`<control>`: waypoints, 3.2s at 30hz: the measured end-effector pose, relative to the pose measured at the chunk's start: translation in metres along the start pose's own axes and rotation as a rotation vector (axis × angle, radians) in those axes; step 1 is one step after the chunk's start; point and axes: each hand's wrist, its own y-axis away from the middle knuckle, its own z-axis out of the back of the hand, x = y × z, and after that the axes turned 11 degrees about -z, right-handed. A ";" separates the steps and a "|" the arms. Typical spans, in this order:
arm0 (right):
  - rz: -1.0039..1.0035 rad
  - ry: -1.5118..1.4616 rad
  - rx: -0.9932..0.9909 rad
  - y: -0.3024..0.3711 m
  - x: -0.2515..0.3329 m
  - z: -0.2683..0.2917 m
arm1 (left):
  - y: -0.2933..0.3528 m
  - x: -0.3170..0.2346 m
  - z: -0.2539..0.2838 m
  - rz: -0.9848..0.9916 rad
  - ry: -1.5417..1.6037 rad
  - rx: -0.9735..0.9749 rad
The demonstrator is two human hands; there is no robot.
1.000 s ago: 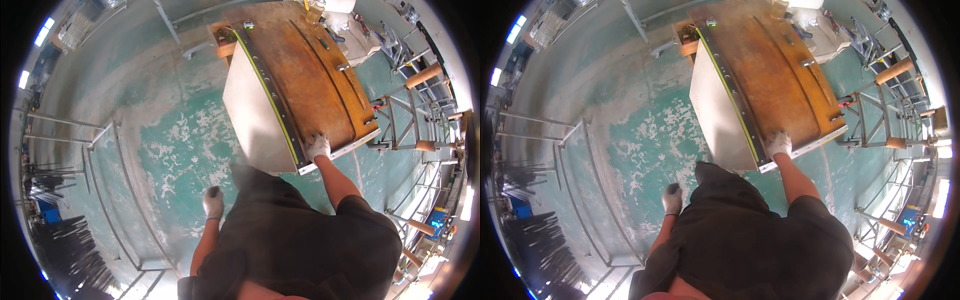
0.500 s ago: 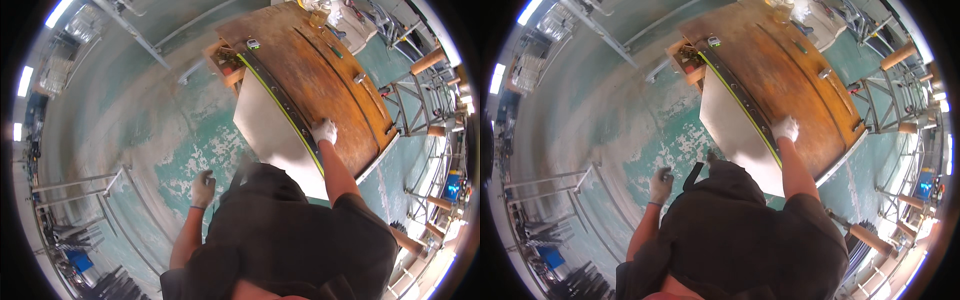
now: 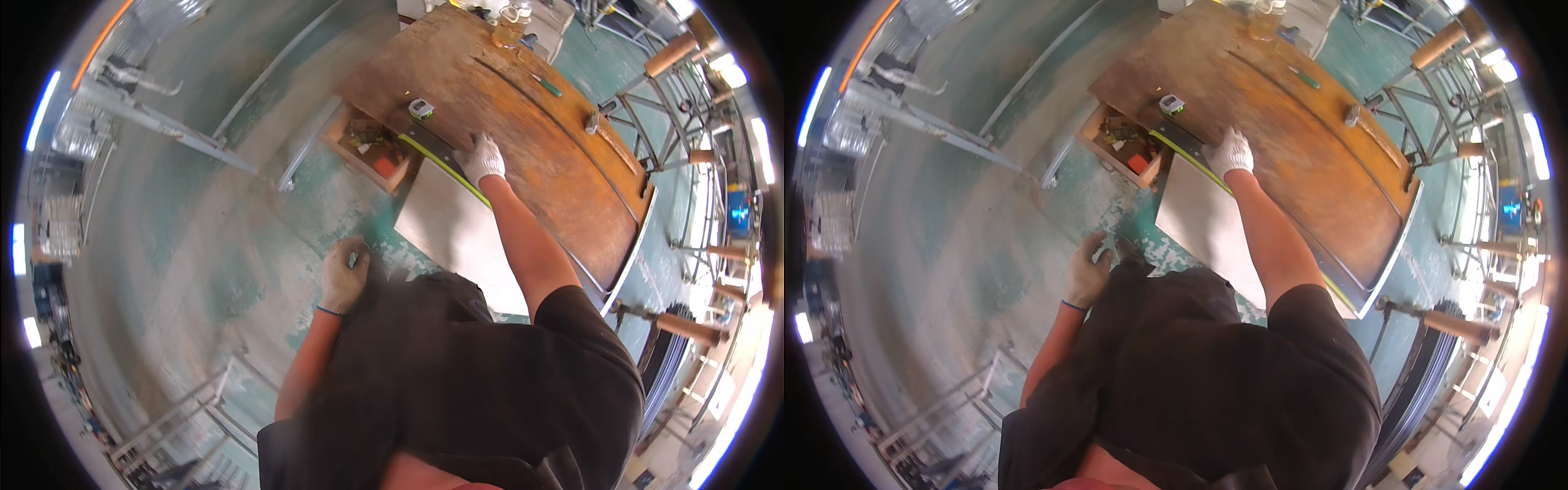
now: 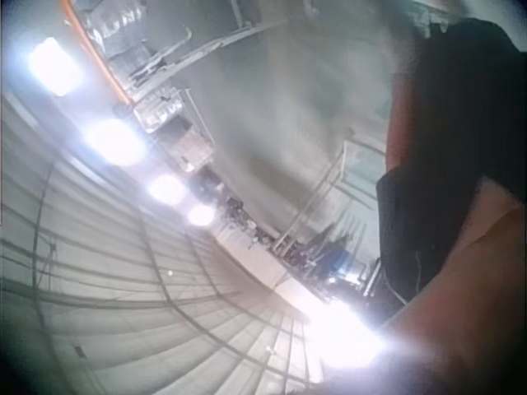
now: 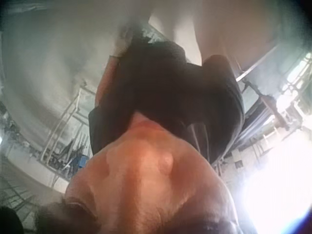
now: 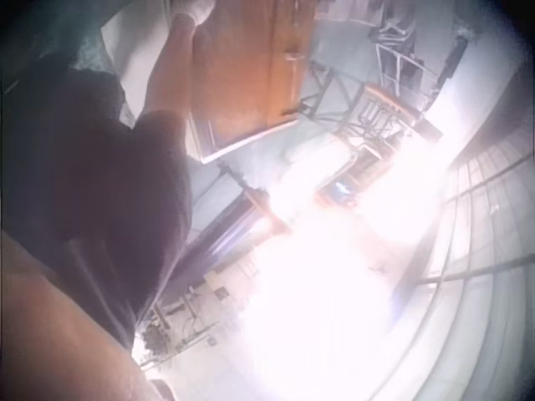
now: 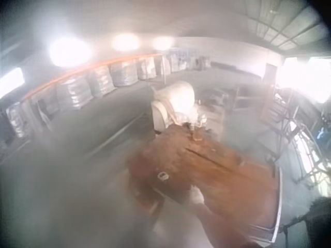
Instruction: The person measures and bends metal rods using a manual bending jig and a hydraulic bending machine. They repeatedly measure rods on a wooden table, bend them by hand, and then use the hydraulic machine to bend multiple rods at once. The bent rods are stacked on the floor.
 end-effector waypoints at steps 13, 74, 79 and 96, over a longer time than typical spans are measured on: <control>-0.089 0.255 -0.009 -0.080 0.131 -0.066 | -0.181 0.061 0.097 -0.251 -0.065 0.216; -0.043 0.531 0.004 -0.061 0.061 -0.048 | -0.324 0.258 0.104 0.456 0.043 0.673; -0.005 0.262 -0.043 -0.094 0.145 -0.069 | -0.358 0.210 0.092 0.601 0.128 0.599; -0.550 -0.885 0.542 -0.167 0.266 -0.022 | -0.364 0.159 0.074 0.322 -0.018 0.529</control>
